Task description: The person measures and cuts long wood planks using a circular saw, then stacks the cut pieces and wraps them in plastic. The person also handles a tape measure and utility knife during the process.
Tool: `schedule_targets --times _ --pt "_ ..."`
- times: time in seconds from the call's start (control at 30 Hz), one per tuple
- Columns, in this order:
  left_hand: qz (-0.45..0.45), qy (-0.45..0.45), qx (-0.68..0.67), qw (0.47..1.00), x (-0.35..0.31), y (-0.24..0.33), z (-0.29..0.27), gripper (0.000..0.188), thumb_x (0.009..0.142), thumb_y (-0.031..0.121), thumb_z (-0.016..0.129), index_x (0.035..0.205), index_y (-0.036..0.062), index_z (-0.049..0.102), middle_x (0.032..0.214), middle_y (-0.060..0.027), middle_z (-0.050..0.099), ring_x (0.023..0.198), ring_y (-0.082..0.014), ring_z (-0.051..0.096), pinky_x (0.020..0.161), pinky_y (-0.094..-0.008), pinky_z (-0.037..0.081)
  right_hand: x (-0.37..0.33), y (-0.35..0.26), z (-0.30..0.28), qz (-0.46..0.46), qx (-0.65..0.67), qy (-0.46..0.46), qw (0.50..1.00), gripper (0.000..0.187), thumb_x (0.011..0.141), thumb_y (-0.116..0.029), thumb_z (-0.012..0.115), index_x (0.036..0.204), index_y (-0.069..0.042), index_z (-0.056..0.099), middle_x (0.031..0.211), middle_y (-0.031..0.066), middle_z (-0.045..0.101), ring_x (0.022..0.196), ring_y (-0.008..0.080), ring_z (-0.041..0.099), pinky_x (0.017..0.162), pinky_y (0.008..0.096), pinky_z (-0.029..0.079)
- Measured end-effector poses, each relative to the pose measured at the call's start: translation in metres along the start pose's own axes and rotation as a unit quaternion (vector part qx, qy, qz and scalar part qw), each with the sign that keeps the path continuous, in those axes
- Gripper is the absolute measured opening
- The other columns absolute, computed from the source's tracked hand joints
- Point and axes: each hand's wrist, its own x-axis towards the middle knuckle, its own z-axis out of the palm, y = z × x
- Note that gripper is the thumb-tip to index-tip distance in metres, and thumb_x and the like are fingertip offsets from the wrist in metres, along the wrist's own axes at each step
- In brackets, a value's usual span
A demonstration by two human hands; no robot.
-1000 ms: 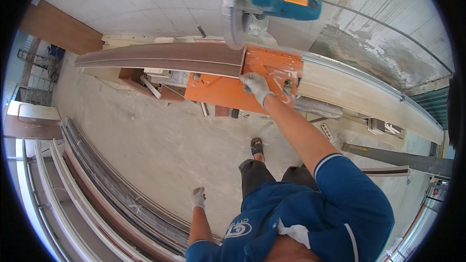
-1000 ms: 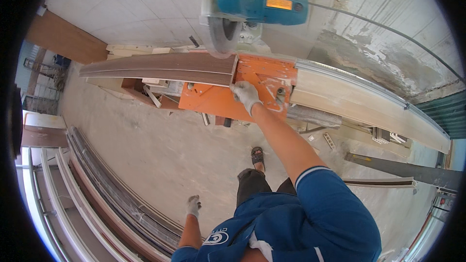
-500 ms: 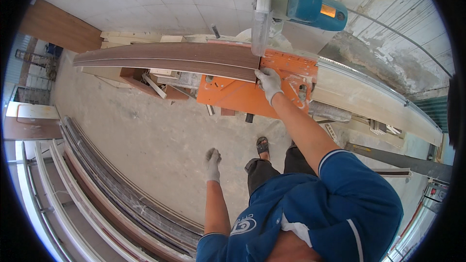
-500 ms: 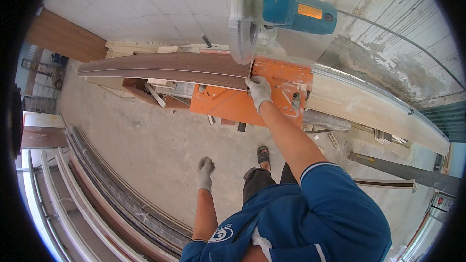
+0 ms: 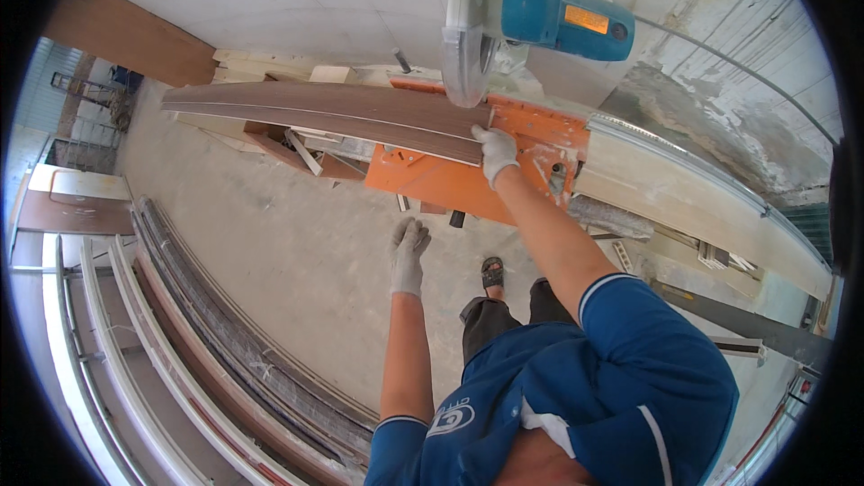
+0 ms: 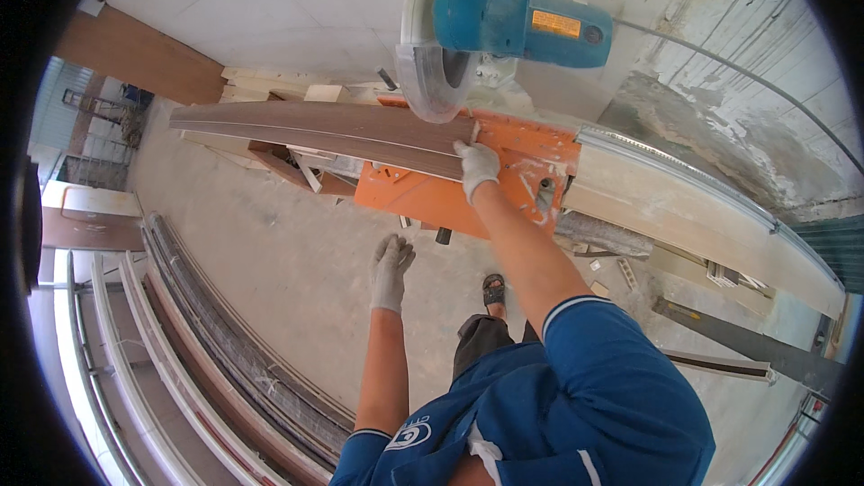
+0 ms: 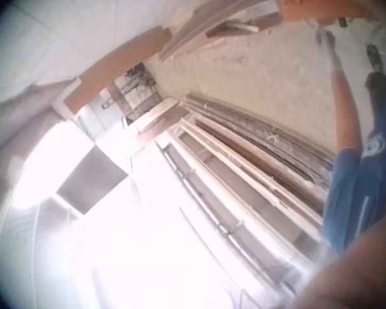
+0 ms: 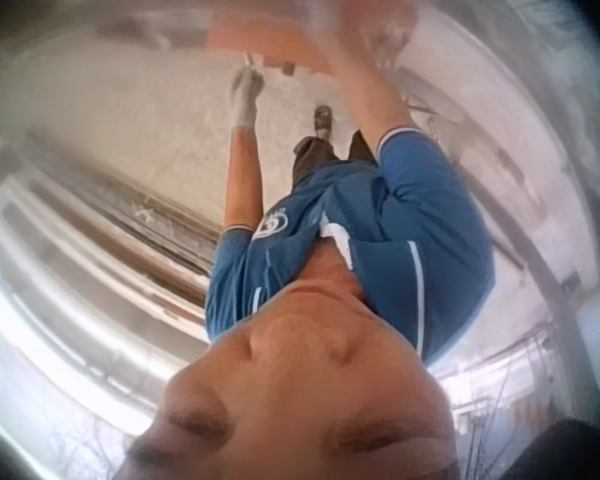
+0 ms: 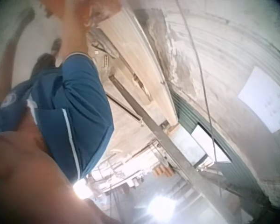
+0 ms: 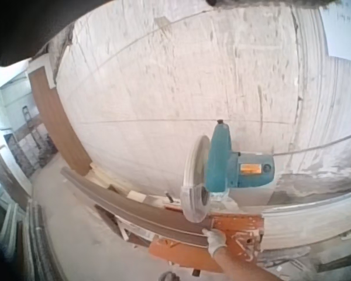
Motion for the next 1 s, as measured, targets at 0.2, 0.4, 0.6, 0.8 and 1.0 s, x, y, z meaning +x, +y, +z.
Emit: schedule_targets --times 0.2,0.4,0.6,0.8,1.0 --pt "0.164 -0.019 0.179 0.970 0.026 0.007 0.051 0.049 0.092 0.020 0.072 0.134 0.0004 0.054 0.128 -0.0160 0.061 0.120 -0.0281 0.059 0.105 -0.0399 0.047 -0.023 -0.038 -0.123 0.080 0.074 0.038 0.993 0.029 0.085 -0.023 0.075 0.102 0.002 0.074 0.094 0.0107 0.070 0.087 0.0221 0.065 0.079 0.0379 0.050" --pt "0.372 -0.071 0.572 0.728 0.034 -0.002 0.127 0.076 0.082 0.016 0.080 0.146 0.0003 0.042 0.146 -0.0242 0.046 0.138 -0.0389 0.042 0.114 -0.0462 0.035 -0.035 -0.053 -0.291 0.004 0.097 0.150 0.984 0.031 0.084 -0.024 0.077 0.101 0.003 0.074 0.092 0.0109 0.072 0.079 0.0202 0.065 0.076 0.0334 0.052" --pt "0.433 -0.154 0.533 0.710 -0.006 -0.047 0.205 0.076 0.082 0.014 0.079 0.148 0.0036 0.042 0.147 -0.0246 0.043 0.136 -0.0421 0.043 0.111 -0.0472 0.038 -0.039 -0.074 -0.460 -0.015 0.035 0.158 0.987 0.038 0.081 -0.024 0.080 0.104 0.006 0.074 0.094 0.0120 0.074 0.085 0.0193 0.068 0.081 0.0316 0.052" --pt "0.435 -0.253 0.526 0.686 -0.056 -0.099 0.242 0.072 0.083 0.015 0.077 0.146 0.0046 0.044 0.144 -0.0249 0.045 0.134 -0.0439 0.044 0.108 -0.0485 0.040 -0.044 -0.062 -0.574 -0.018 0.010 0.246 0.969 0.041 0.082 -0.026 0.080 0.104 0.008 0.073 0.096 0.0125 0.075 0.087 0.0196 0.068 0.083 0.0325 0.052" --pt "0.453 -0.346 0.546 0.614 -0.094 -0.133 0.288 0.069 0.084 0.019 0.076 0.144 0.0044 0.046 0.141 -0.0241 0.048 0.134 -0.0426 0.043 0.109 -0.0492 0.039 -0.036 -0.071 -0.712 -0.010 -0.083 0.323 0.942 0.040 0.082 -0.031 0.079 0.100 0.004 0.076 0.091 0.0133 0.075 0.081 0.0217 0.068 0.079 0.0353 0.052"
